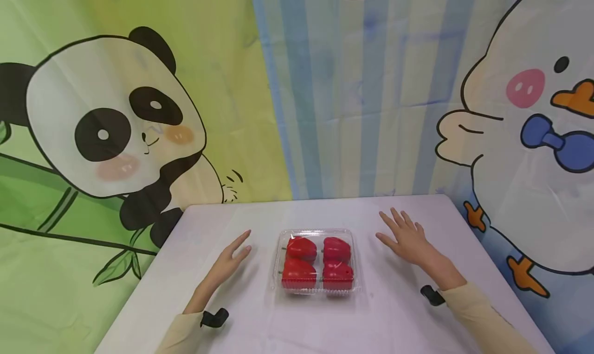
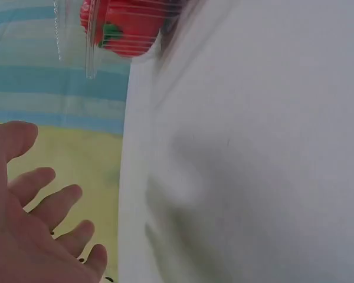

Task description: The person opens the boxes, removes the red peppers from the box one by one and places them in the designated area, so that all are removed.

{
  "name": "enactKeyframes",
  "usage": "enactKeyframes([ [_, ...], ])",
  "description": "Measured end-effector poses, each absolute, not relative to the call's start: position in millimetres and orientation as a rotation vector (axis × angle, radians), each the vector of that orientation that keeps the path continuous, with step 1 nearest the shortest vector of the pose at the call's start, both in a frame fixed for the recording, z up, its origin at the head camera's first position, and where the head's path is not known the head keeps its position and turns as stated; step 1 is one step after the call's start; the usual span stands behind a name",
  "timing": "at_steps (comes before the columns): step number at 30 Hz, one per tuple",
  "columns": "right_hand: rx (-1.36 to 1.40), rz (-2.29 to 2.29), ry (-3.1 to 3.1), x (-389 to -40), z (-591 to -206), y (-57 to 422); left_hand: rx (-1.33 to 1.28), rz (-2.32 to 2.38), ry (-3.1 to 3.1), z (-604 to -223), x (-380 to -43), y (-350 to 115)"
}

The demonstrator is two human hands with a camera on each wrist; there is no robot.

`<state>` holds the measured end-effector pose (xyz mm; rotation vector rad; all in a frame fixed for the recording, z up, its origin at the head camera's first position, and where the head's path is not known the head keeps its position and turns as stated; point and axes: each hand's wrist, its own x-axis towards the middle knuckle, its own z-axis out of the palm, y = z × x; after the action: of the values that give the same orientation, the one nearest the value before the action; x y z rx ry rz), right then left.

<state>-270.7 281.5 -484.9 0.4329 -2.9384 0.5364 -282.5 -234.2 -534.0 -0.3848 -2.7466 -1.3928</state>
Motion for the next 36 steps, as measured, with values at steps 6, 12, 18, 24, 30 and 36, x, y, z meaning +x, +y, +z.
enactKeyframes([
  [6,0.495,0.523,-2.949,-265.1,-473.7,254.5,-0.507,-1.732,-2.674,-538.1,-283.8,-222.9],
  [12,0.617,0.535,-2.930,-254.5,-465.0,225.1,-0.536,-2.048,-2.687,-541.8,-284.1,-216.0],
  [18,0.777,0.512,-2.826,-243.4,-459.4,189.9,-0.513,-2.191,-2.733,-543.9,-282.6,-208.5],
  [24,0.977,0.482,-2.704,-230.2,-450.9,150.4,-0.504,-2.499,-2.720,-544.6,-284.1,-204.9],
  [30,1.203,0.366,-2.582,-215.1,-448.3,106.2,-0.647,-2.664,-2.750,-544.7,-283.5,-205.7],
  [36,1.321,0.185,-2.527,-200.4,-457.1,64.7,-0.796,-2.755,-2.769,-547.5,-280.9,-206.4],
])
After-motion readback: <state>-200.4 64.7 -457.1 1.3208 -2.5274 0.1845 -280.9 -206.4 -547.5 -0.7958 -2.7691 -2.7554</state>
